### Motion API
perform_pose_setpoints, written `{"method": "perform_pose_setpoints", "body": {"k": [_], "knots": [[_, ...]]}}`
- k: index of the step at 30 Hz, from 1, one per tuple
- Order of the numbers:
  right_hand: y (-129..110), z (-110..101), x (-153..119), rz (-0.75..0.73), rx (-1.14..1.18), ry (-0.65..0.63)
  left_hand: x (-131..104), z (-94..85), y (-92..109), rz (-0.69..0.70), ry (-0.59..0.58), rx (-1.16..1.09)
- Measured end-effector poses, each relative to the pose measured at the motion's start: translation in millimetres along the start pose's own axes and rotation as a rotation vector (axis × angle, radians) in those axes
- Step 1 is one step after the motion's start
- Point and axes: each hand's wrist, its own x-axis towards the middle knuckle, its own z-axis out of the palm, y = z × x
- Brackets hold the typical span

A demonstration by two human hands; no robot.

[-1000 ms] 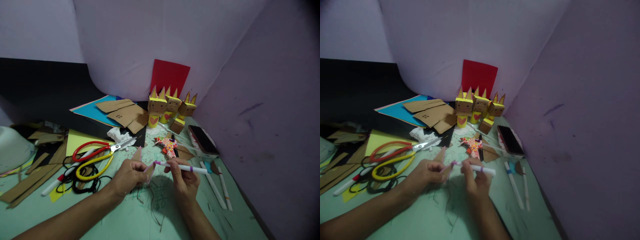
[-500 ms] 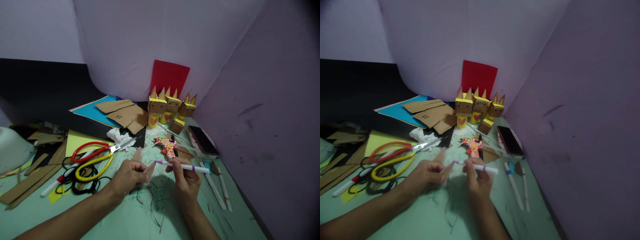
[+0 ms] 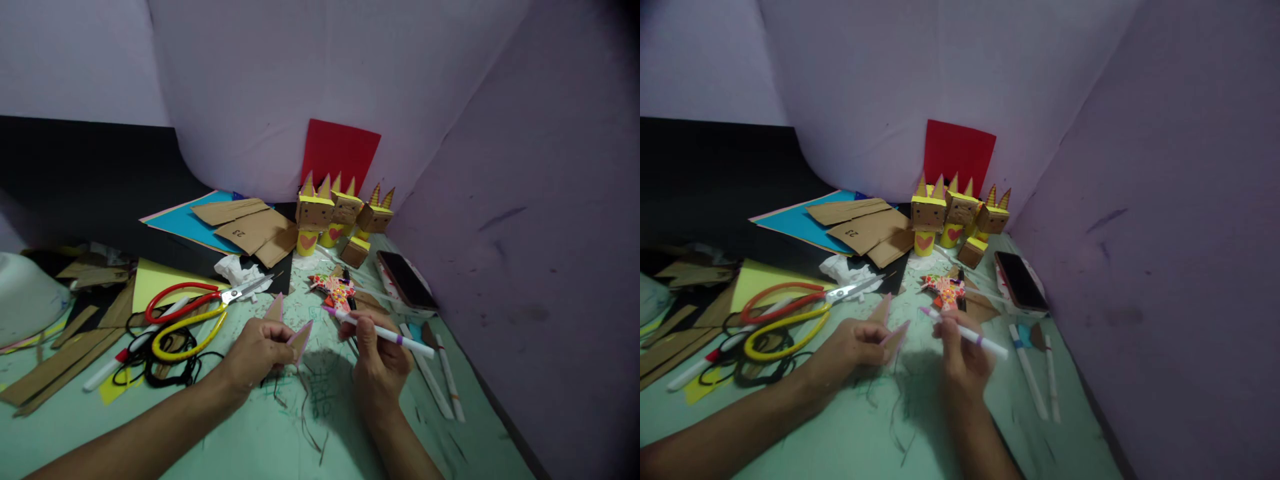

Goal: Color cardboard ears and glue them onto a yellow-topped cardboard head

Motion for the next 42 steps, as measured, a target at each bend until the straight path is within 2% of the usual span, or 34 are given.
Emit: {"method": "perform_pose_setpoints", "body": {"k": [3, 7, 10, 15, 21, 24, 28, 31, 35, 37, 39, 42], "knots": [[-3.3, 2.4, 2.6, 0.216, 0.029, 0.0, -2.1, 0.5, 2.0, 0.003, 0.003, -0.013], [-4.8, 7.6, 2.2, 0.449, 0.07, -0.199, -6.3, 3.4, 6.0, 0.048, 0.015, -0.077], [-3.8, 13.5, -1.4, 0.553, 0.149, -0.302, -9.5, 6.9, 8.8, 0.059, 0.008, -0.087], [-5.4, 19.1, -4.3, 0.642, 0.261, -0.325, -12.8, 10.3, 13.0, 0.097, -0.04, -0.046], [-4.2, 14.2, 4.1, 0.607, 0.296, -0.222, -12.4, 9.9, 12.9, 0.031, -0.108, -0.089], [-4.5, 13.3, 6.1, 0.588, 0.314, -0.21, -13.2, 12.0, 10.7, 0.007, -0.088, -0.066], [-5.4, 14.1, 5.1, 0.578, 0.323, -0.202, -15.0, 15.4, 7.3, 0.052, -0.056, -0.057], [-4.0, 14.7, 3.4, 0.576, 0.307, -0.219, -14.8, 17.2, 3.4, 0.06, -0.047, -0.076], [-2.5, 14.8, 2.0, 0.547, 0.3, -0.312, -13.9, 14.5, 4.2, 0.065, -0.03, -0.08], [-1.8, 13.0, 2.2, 0.517, 0.27, -0.33, -13.6, 6.0, 12.4, 0.109, 0.037, -0.116], [0.2, 9.5, 2.7, 0.45, 0.169, -0.321, -13.1, -7.8, 25.6, 0.201, 0.163, -0.189], [4.9, 3.3, 3.2, 0.234, -0.127, -0.402, -11.2, -29.4, 44.7, 0.316, 0.353, -0.31]]}}
